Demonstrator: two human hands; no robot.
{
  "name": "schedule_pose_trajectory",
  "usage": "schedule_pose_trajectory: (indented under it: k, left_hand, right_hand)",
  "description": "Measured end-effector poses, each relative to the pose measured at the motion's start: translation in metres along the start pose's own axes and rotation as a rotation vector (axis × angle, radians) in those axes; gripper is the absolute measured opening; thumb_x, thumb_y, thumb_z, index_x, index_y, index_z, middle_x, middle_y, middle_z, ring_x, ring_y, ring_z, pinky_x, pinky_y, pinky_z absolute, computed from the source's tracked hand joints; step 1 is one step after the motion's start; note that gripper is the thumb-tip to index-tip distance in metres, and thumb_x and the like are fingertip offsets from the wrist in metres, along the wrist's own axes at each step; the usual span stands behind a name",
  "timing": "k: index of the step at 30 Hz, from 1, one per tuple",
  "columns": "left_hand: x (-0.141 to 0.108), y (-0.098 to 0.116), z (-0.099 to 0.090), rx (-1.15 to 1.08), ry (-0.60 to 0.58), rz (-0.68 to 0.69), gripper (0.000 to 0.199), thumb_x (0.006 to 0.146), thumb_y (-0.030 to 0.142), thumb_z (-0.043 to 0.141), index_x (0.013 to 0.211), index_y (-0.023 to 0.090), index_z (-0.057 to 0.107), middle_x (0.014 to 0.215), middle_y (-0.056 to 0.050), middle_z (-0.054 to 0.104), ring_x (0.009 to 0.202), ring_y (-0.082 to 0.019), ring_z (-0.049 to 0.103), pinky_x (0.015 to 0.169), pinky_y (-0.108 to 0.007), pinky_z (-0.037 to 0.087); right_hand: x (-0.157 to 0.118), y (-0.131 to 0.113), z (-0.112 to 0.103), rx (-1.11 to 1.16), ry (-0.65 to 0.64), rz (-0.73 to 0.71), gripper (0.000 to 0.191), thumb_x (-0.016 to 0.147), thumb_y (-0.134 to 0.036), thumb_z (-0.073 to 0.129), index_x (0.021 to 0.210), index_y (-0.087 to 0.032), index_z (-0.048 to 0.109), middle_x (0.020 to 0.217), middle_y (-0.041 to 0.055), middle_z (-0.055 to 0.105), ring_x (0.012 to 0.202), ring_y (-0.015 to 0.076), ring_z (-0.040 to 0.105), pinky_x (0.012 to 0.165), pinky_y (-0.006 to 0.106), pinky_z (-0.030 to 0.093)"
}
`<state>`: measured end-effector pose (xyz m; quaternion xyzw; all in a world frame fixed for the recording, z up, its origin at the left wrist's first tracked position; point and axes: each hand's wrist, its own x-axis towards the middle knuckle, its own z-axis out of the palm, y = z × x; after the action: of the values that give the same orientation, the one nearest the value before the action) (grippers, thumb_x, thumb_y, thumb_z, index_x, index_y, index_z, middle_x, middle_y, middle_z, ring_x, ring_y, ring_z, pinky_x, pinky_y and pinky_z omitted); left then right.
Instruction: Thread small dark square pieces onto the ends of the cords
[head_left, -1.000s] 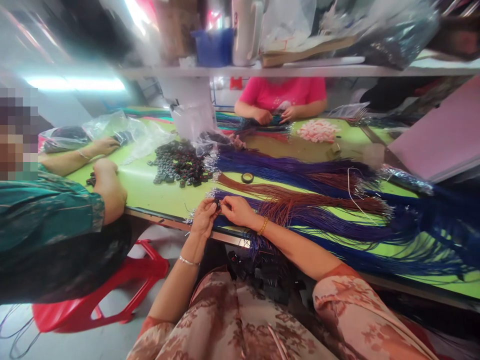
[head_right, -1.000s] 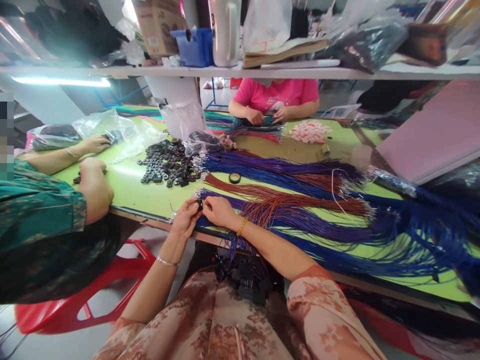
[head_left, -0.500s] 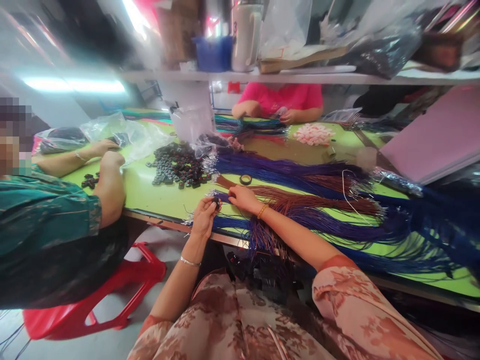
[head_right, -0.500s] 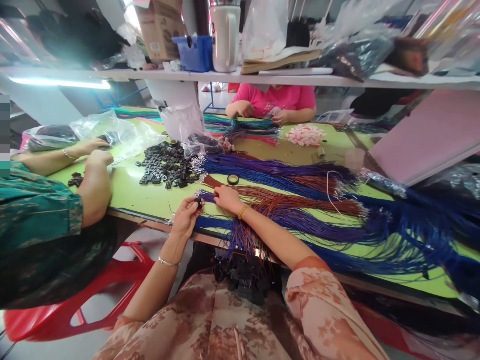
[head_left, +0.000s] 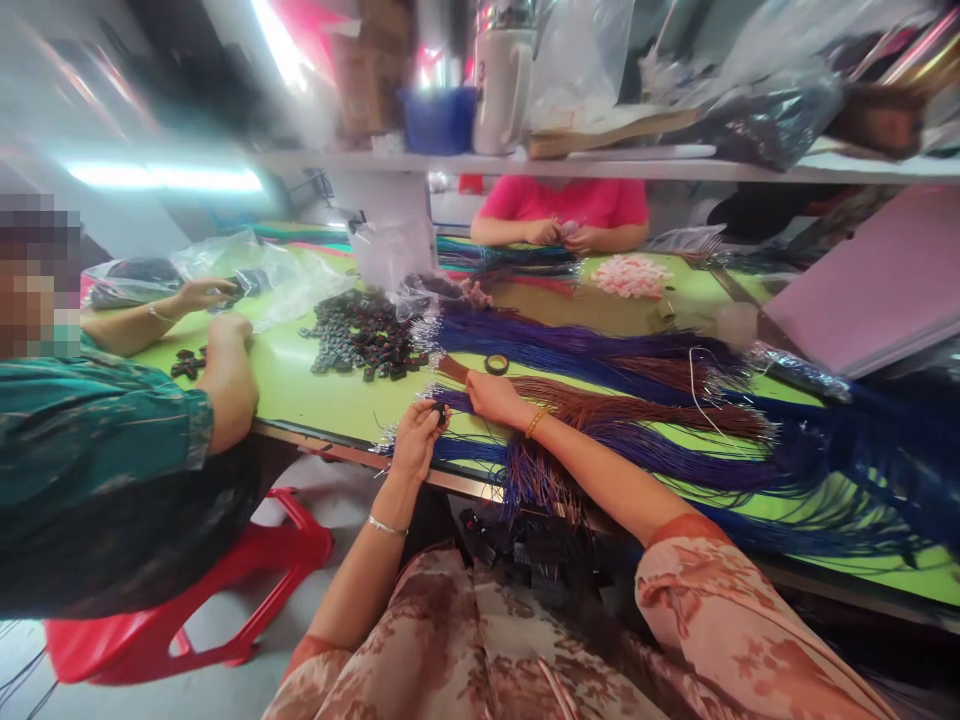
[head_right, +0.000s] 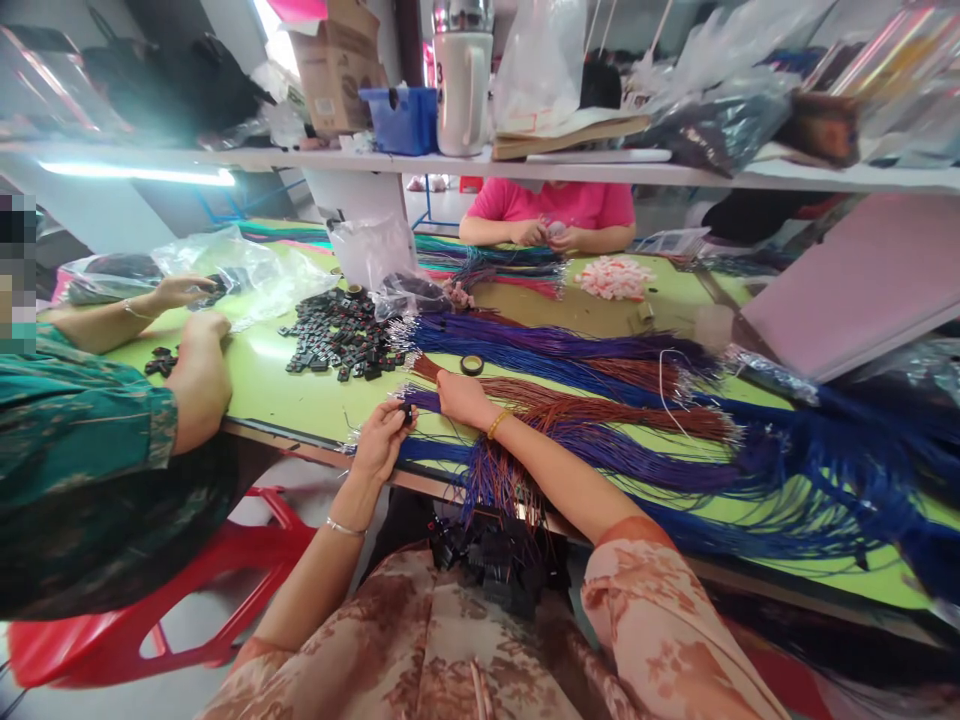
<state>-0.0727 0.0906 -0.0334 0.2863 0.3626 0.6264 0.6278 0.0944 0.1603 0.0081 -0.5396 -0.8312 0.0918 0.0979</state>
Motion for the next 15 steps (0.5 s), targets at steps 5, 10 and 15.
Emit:
schedule_pose_trajectory:
  k: [5,10,15]
  left_hand:
    - [0.001,-0.001,0.001,0.004,0.002,-0.004,0.031,0.066,0.022,0.080,0.090,0.017,0.061,0.083,-0.002,0.069,0.084,-0.014,0.066,0.080,-0.028,0.050]
    - [0.000,-0.001,-0.001,0.014,-0.009,0.009,0.031,0.068,0.023,0.079,0.093,0.018,0.061,0.083,-0.001,0.067,0.083,-0.013,0.066,0.080,-0.028,0.049]
    - [-0.001,-0.001,-0.002,0.004,-0.001,0.005,0.032,0.067,0.024,0.080,0.092,0.018,0.061,0.087,-0.002,0.067,0.086,-0.015,0.066,0.081,-0.030,0.049]
  right_hand:
    - [0.007,-0.005,-0.002,0.285,0.080,-0.073,0.012,0.084,-0.019,0.048,0.085,-0.015,0.059,0.080,0.0048,0.066,0.068,0.0141,0.054,0.061,0.023,0.032]
    - [0.026,-0.025,-0.003,0.621,0.169,-0.179,0.011,0.078,-0.020,0.050,0.078,-0.014,0.059,0.072,-0.0006,0.060,0.064,0.0099,0.048,0.061,0.020,0.034]
    - [0.020,-0.033,-0.006,0.774,0.158,-0.154,0.011,0.073,-0.022,0.053,0.070,-0.013,0.060,0.063,-0.0027,0.057,0.057,0.0081,0.045,0.055,0.019,0.033]
